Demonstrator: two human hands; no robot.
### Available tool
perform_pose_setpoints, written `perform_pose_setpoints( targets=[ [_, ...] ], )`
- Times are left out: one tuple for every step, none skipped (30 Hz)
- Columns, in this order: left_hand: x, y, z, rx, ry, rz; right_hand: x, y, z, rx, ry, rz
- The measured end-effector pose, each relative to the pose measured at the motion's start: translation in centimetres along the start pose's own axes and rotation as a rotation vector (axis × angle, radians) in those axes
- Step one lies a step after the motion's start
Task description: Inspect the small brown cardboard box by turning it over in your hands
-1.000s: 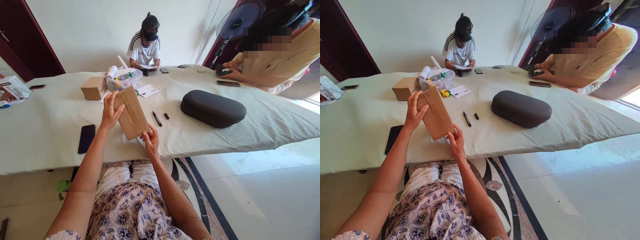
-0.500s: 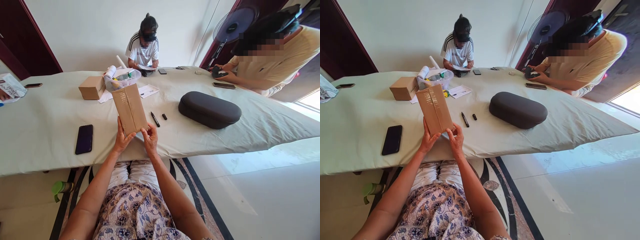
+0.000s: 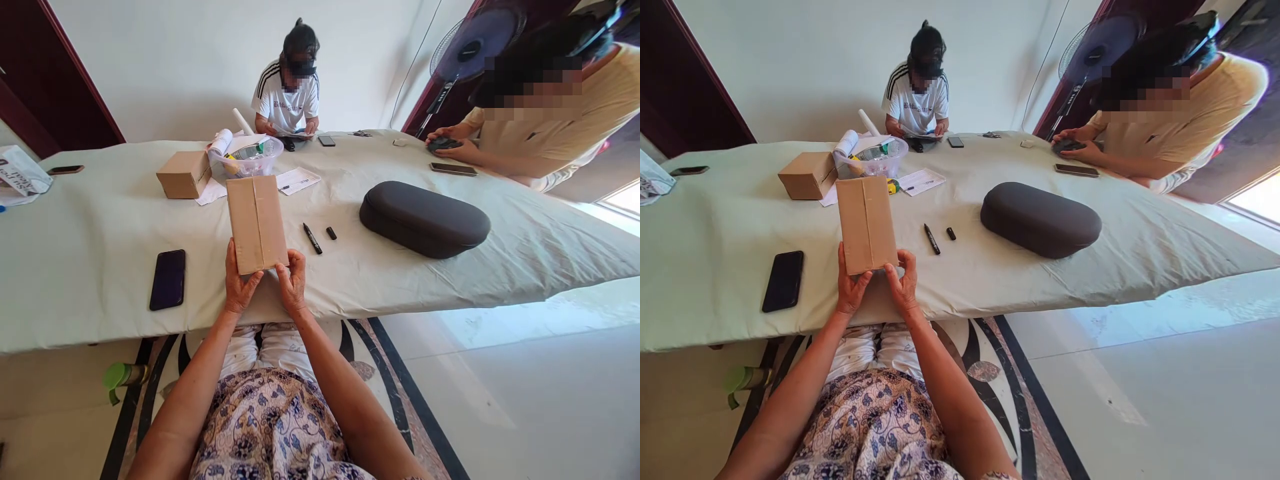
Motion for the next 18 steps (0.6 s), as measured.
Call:
perform_pose_setpoints(
  targets=[
    [-0.02,0.03,-0.02,-0.003,0.004,0.004,-0.06,-0.07,0.06,-0.008,0.001,-0.005],
    [-0.03,0.06,-0.04,-0.009,0.01,0.005,-0.09,-0.13,0.12,-0.005,0.006,-0.005],
    [-0.05,0.08,-0.07,-0.015,0.014,0.005,-0.1,-0.15,0.16,0.008,0.016,-0.003],
    [-0.06,0.1,-0.08,-0.02,0.015,0.004,-0.1,-0.14,0.19,0.027,0.029,0.0],
    [-0.07,0.11,-0.07,-0.023,0.012,0.004,-0.08,-0.11,0.19,0.044,0.043,0.002],
    [-0.08,0.13,-0.05,-0.024,0.006,0.006,-0.06,-0.07,0.19,0.057,0.057,0.002],
    [-0.08,0.13,-0.03,-0.022,0.0,0.01,-0.04,-0.04,0.18,0.064,0.067,0.001],
    [-0.09,0.13,0.0,-0.017,-0.006,0.014,-0.02,-0.01,0.18,0.065,0.074,0.001],
    [-0.09,0.12,0.02,-0.011,-0.009,0.016,-0.01,0.01,0.18,0.065,0.079,0.001],
    [-0.08,0.1,0.03,-0.005,-0.01,0.016,-0.01,0.02,0.19,0.068,0.082,0.003],
    [-0.07,0.07,0.02,0.0,-0.009,0.015,-0.01,0.01,0.2,0.072,0.084,0.005],
    [-0.05,0.03,-0.01,0.003,-0.005,0.014,0.0,0.0,0.21,0.078,0.087,0.005],
    [-0.02,-0.01,-0.05,0.005,-0.001,0.013,0.0,0.0,0.23,0.086,0.088,0.006],
    [0.01,-0.04,-0.1,0.007,0.002,0.012,0.02,0.0,0.23,0.092,0.09,0.006],
    [0.03,-0.07,-0.16,0.009,0.004,0.012,0.04,0.0,0.24,0.095,0.093,0.007],
    [0.05,-0.08,-0.23,0.011,0.003,0.012,0.07,0.0,0.24,0.097,0.098,0.007],
    [0.05,-0.08,-0.3,0.014,-0.001,0.011,0.11,0.01,0.24,0.096,0.103,0.006],
    [0.03,-0.07,-0.37,0.015,-0.006,0.009,0.13,0.0,0.24,0.095,0.108,0.004]
  ],
)
Point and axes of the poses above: each hand's wrist, its own x-axis towards the middle knuckle, its own y-axis out of the palm, z = x × y, the point moved 1 cm from there along x, towards the middle knuckle
